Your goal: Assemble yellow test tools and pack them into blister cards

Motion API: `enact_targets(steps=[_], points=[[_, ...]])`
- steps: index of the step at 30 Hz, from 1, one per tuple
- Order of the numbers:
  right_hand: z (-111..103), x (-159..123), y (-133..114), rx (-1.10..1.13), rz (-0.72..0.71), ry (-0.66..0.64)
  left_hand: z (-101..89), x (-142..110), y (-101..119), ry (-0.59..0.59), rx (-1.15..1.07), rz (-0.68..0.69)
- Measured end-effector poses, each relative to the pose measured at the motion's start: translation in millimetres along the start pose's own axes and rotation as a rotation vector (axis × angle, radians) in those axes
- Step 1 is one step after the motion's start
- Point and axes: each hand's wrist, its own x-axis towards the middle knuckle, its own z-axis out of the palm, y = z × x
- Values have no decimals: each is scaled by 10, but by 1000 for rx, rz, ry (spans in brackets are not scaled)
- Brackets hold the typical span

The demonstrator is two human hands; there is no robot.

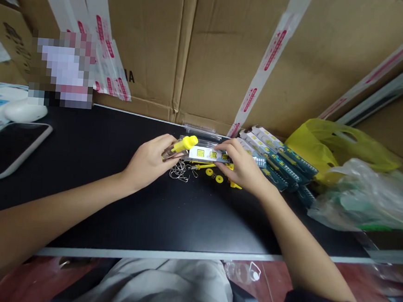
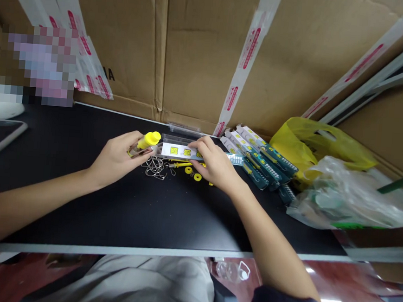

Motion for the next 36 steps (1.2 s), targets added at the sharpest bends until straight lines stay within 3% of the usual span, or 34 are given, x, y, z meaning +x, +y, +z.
enact_targets(steps=[6,14,24,29,33,36], points=[[-41,-1,-14,84,-6,-4,15,19,-47,-83,-6,-14],[-43,-12,-29,152,-30,17,2,23,-52,-68,-91,-14],[-80,-2,-43,209,-59,15,24,52,-109,-158,-237,80],[-34,-24,-59,242,41,-72,50,45,-119,-146,-209,101],[22,-41,-178,145,129,-122,78,5,-69,-203,-120,87],[80,-39,-337,24,94,-135,108,-52,15,-254,-125,92]])
